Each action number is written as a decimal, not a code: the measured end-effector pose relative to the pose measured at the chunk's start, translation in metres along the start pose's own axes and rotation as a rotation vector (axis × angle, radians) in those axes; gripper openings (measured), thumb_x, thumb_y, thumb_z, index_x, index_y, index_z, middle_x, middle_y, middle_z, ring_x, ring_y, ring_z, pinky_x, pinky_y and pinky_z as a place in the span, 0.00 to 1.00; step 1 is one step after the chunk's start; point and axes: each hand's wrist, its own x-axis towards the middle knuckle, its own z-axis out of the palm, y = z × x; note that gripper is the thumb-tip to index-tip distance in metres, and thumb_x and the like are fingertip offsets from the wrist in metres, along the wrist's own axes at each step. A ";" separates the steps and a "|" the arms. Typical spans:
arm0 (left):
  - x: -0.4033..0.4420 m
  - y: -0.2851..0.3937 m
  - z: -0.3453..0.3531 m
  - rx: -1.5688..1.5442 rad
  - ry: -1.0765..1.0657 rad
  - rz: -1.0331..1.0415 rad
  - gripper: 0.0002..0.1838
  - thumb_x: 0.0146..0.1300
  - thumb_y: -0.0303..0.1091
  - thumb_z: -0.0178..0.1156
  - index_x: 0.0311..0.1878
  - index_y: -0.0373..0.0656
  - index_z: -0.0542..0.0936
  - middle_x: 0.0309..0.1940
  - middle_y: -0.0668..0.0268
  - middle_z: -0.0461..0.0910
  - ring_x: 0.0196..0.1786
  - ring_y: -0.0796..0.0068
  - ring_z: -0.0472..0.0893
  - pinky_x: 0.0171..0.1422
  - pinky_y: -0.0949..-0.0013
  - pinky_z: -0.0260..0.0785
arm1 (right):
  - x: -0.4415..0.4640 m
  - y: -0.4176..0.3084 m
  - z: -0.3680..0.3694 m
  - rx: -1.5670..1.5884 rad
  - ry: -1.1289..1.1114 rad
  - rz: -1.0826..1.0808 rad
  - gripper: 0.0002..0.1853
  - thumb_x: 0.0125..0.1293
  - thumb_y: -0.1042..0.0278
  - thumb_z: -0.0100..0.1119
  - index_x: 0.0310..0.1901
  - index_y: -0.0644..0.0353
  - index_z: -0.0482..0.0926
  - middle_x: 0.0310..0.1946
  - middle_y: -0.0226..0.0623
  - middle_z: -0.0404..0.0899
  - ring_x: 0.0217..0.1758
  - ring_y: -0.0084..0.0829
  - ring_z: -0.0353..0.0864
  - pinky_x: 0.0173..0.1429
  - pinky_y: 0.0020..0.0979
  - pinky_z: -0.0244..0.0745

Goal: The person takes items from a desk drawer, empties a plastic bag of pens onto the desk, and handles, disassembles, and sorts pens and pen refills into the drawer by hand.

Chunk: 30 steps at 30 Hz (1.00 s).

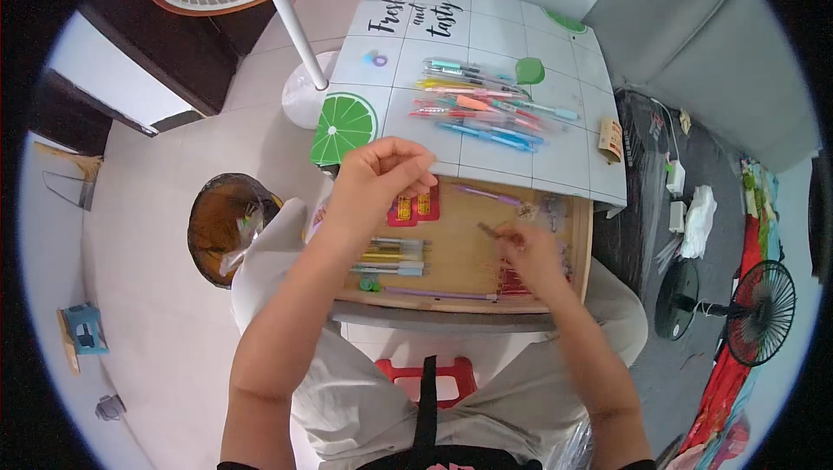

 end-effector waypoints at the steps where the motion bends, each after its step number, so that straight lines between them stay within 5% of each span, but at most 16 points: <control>1: 0.001 0.001 -0.001 -0.015 0.020 0.006 0.07 0.61 0.32 0.60 0.38 0.39 0.78 0.27 0.67 0.79 0.32 0.82 0.78 0.39 0.78 0.71 | 0.010 0.010 -0.002 -0.183 0.149 -0.038 0.09 0.57 0.72 0.58 0.41 0.56 0.80 0.33 0.47 0.80 0.36 0.45 0.80 0.44 0.36 0.75; 7: 0.005 -0.003 -0.006 -0.061 0.083 0.058 0.07 0.60 0.30 0.60 0.38 0.37 0.78 0.25 0.66 0.79 0.29 0.84 0.76 0.34 0.81 0.67 | 0.057 0.029 -0.003 -0.563 0.338 -0.044 0.12 0.57 0.61 0.58 0.41 0.54 0.80 0.29 0.49 0.79 0.33 0.51 0.79 0.39 0.45 0.75; 14: 0.008 -0.002 -0.007 -0.115 0.124 0.095 0.06 0.59 0.29 0.60 0.36 0.37 0.78 0.25 0.67 0.79 0.28 0.84 0.75 0.34 0.81 0.67 | 0.058 0.015 -0.003 -0.675 0.188 0.118 0.14 0.56 0.63 0.59 0.43 0.56 0.79 0.33 0.48 0.79 0.36 0.50 0.79 0.41 0.46 0.74; 19: 0.007 0.003 -0.004 -0.115 0.153 0.080 0.06 0.60 0.29 0.60 0.37 0.38 0.78 0.25 0.68 0.78 0.28 0.84 0.75 0.35 0.81 0.67 | 0.012 -0.044 -0.027 -0.285 0.228 -0.379 0.07 0.52 0.73 0.61 0.34 0.60 0.77 0.31 0.42 0.76 0.37 0.45 0.75 0.43 0.41 0.69; 26: 0.009 -0.003 -0.003 -0.114 0.161 0.078 0.05 0.61 0.30 0.59 0.38 0.39 0.78 0.25 0.69 0.77 0.28 0.85 0.74 0.35 0.80 0.67 | 0.062 -0.080 -0.071 -0.319 0.461 -0.451 0.05 0.53 0.74 0.59 0.33 0.59 0.76 0.33 0.38 0.74 0.40 0.41 0.72 0.44 0.37 0.66; 30: 0.010 -0.001 -0.004 -0.083 0.196 0.094 0.05 0.61 0.30 0.59 0.38 0.39 0.78 0.25 0.69 0.77 0.28 0.85 0.74 0.35 0.81 0.67 | 0.096 -0.096 -0.061 -0.582 0.533 -0.670 0.07 0.53 0.73 0.56 0.36 0.57 0.76 0.36 0.35 0.74 0.44 0.36 0.72 0.48 0.37 0.64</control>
